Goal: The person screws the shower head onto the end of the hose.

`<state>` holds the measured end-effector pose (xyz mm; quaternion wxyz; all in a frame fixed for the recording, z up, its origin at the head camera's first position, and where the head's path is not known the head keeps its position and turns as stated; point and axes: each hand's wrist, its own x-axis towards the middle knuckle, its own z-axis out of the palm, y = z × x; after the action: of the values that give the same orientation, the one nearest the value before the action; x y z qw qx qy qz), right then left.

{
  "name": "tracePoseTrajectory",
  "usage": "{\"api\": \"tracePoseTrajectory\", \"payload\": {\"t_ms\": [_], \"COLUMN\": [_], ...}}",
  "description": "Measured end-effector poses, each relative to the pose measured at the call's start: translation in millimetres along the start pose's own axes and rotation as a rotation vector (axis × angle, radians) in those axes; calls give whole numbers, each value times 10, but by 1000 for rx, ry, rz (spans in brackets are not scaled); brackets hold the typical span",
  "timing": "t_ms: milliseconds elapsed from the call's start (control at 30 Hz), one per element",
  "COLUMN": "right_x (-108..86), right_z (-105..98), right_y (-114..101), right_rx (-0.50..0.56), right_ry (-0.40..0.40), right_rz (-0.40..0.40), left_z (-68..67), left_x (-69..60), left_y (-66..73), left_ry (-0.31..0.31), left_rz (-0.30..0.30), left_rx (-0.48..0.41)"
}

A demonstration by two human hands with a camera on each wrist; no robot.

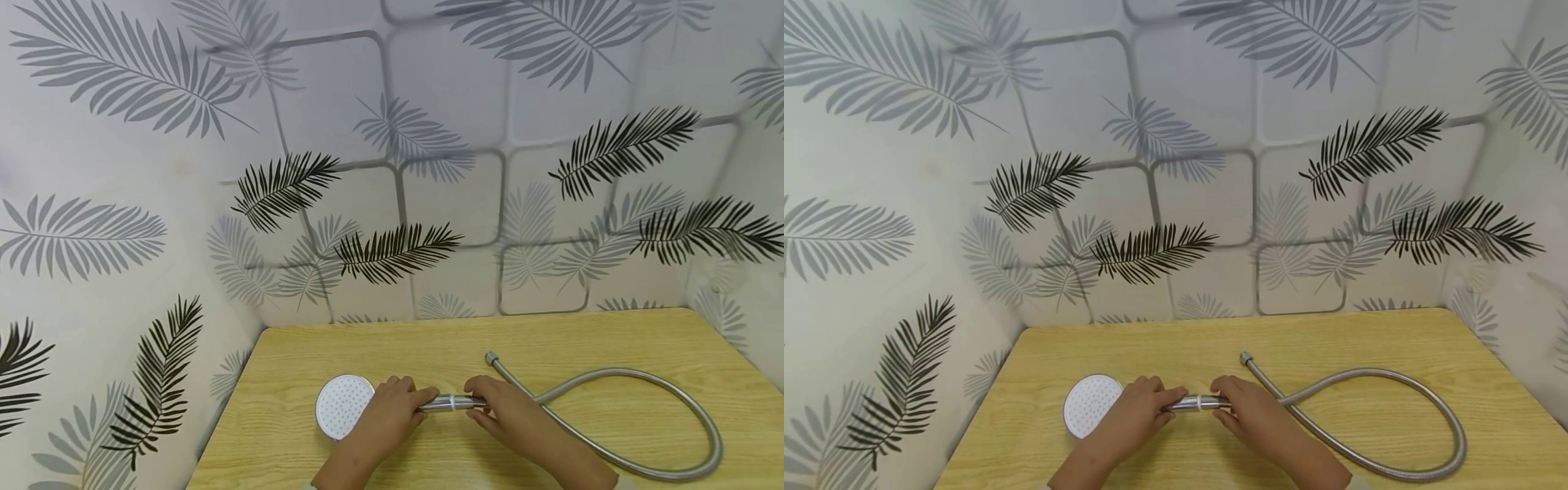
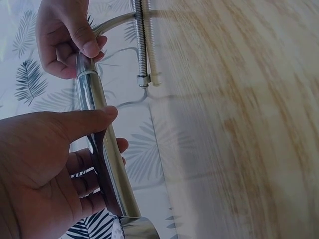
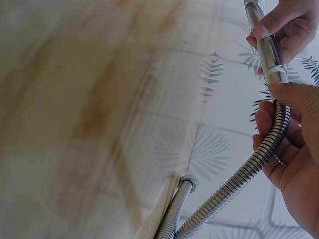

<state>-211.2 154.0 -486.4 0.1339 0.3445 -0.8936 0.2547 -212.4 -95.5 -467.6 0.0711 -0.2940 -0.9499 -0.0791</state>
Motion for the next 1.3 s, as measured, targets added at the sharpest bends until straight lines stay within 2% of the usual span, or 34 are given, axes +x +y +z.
{"api": "tracePoseTrajectory", "payload": {"t_ms": [167,267,800,1000,1300], "right_x": [-3,-8,-5,-5,-5], "right_z": [25,28,-25,-24,-5], "right_y": [7,10,-34,-21,-15], "right_rx": [-3,-5,-21,4,-11], "right_ry": [46,52,-7,-41,16], "right_rz": [-47,-48,-18,40,-17], "left_z": [-10,-17,-18,-10,-20], "left_x": [-13,-15,2,5,6], "left_y": [2,3,8,7,12], "left_ry": [3,14,-1,5,10], "left_rz": [13,23,6,7,2], "left_rx": [3,17,23,35,42]}}
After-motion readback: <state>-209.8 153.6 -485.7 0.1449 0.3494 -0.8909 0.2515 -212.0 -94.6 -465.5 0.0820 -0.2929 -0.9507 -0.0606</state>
